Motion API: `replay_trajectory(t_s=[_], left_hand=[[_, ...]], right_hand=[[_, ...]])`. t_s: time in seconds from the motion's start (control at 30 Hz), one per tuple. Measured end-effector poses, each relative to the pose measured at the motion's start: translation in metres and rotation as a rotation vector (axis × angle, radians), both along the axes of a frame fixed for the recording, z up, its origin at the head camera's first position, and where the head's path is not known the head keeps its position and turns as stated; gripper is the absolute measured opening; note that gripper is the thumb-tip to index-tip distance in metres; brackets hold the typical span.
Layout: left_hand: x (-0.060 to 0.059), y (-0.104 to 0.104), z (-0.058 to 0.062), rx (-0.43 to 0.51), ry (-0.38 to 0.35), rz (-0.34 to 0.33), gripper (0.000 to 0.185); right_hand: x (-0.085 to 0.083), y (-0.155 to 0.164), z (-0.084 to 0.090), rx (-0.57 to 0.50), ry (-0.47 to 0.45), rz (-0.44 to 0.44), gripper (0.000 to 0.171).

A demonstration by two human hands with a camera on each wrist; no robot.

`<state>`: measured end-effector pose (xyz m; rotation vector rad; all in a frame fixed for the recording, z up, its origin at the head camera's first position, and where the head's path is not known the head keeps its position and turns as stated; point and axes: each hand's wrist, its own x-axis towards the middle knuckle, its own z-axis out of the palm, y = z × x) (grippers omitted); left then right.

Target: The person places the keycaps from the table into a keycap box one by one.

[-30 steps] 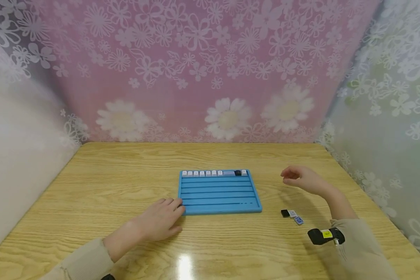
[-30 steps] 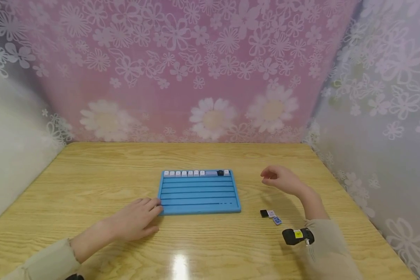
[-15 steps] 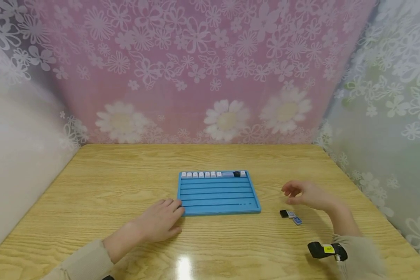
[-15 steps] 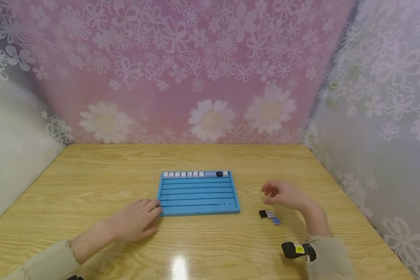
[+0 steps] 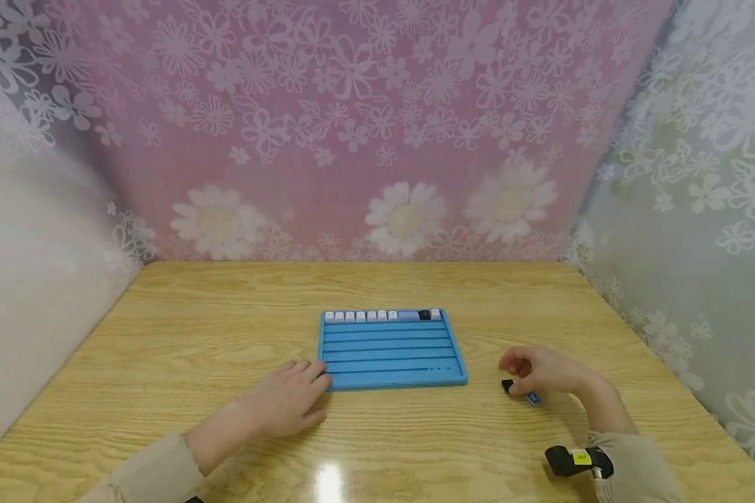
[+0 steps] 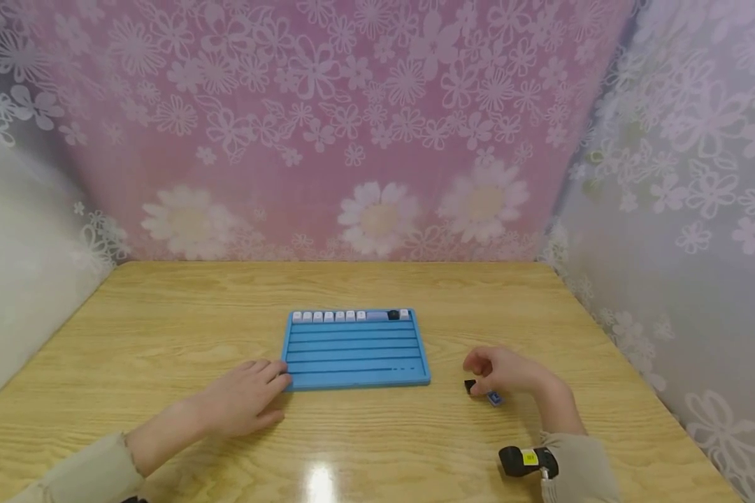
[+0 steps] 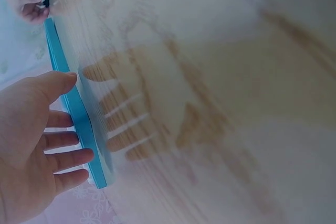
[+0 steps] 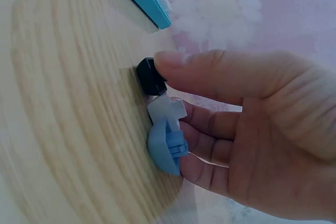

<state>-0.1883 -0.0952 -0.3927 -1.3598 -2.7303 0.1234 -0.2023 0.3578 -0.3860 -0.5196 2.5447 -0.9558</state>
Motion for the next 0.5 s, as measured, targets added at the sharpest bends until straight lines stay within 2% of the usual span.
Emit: replay_trajectory(t_s=[0.33,0.5], left_hand=[[0.0007,0.0012,-0.0003,0.011,0.011,-0.006,0.043],[0.0007,0.0014,-0.0013,-0.001,0.020,-0.002,0.043]], right_hand=[[0.0020,-0.0062,-0.0033,-0.026,0.016,0.015,0.027],[0.0023,-0.0088,-0.0051,0.002,0.068,-0.006,0.021]])
